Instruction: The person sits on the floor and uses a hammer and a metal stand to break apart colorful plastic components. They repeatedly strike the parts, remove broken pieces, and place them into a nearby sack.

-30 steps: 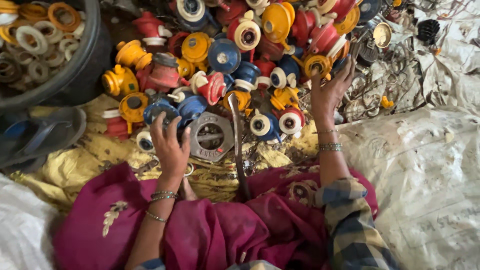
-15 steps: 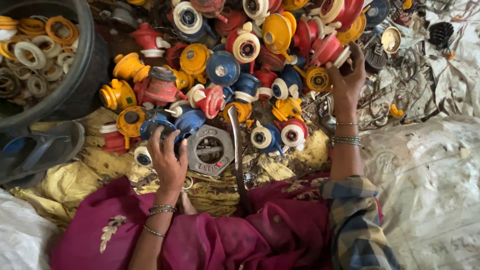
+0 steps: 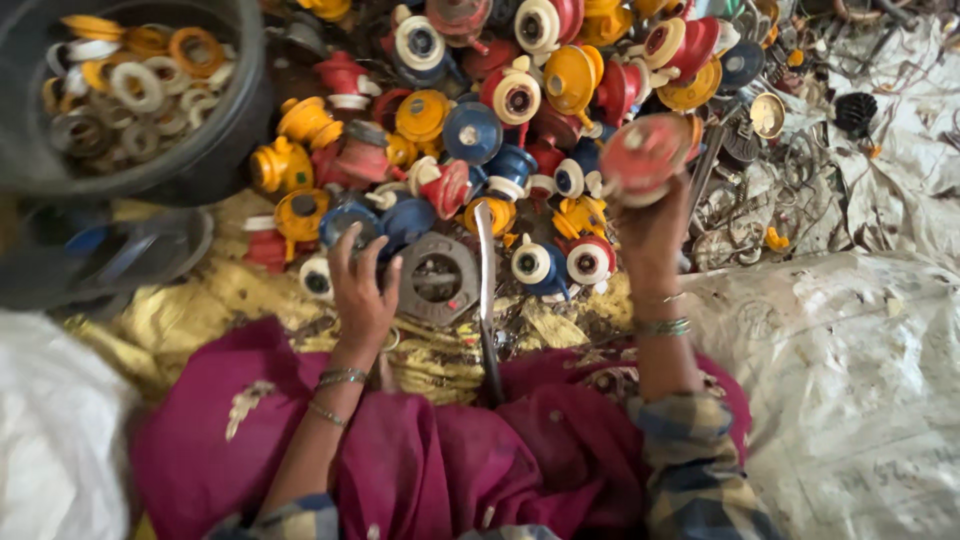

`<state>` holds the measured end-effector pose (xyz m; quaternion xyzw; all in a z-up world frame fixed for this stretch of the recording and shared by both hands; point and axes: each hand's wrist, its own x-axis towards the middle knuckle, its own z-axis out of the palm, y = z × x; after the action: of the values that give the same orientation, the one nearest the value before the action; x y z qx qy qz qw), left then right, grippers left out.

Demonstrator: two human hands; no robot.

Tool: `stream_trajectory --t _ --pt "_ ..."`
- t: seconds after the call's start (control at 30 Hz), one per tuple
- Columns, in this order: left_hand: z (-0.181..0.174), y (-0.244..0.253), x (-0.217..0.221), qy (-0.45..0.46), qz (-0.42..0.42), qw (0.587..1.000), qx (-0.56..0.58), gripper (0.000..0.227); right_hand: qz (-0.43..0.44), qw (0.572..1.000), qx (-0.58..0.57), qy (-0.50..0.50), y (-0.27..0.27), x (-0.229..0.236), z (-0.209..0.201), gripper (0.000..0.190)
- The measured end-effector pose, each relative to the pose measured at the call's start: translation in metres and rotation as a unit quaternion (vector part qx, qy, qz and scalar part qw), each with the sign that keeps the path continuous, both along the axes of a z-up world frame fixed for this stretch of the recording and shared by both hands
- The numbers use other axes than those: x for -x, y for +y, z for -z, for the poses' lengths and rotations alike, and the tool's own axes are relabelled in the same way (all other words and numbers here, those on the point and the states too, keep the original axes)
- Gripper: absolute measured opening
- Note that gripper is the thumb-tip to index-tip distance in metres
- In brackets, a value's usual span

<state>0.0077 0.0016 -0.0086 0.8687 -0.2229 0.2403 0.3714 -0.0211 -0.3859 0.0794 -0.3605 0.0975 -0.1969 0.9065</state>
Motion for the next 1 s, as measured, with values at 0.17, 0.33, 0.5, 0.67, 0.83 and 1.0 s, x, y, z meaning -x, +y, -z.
stream_trajectory --t 0.17,0.33,0.5,0.67,0.83,1.0 --pt "-0.015 0.006 0.032 -0.001 0.071 0.995 0.067 0.061 -0.085 0.986 -0.044 0.134 0.088 0.053 0.040 0.057" --pt "-0.038 0.011 0.079 0.009 0.197 0.976 0.090 0.097 -0.273 0.929 -0.093 0.233 0.157 0.101 0.096 0.070" --pt "-0.052 0.019 0.105 0.082 0.317 0.941 0.087 0.102 -0.338 0.895 -0.021 0.290 0.198 0.130 0.107 0.068" --pt "-0.058 0.025 0.121 0.064 0.291 0.952 0.069 0.091 -0.348 0.878 -0.059 0.324 0.218 0.142 0.080 0.061" --pt "-0.058 0.019 0.125 0.017 0.214 0.976 0.044 0.084 -0.333 0.904 -0.059 0.264 0.220 0.144 0.071 0.055" --pt "-0.041 0.010 0.125 0.022 0.154 0.988 -0.026 0.091 -0.347 0.896 -0.001 0.278 0.221 0.145 0.086 0.062"
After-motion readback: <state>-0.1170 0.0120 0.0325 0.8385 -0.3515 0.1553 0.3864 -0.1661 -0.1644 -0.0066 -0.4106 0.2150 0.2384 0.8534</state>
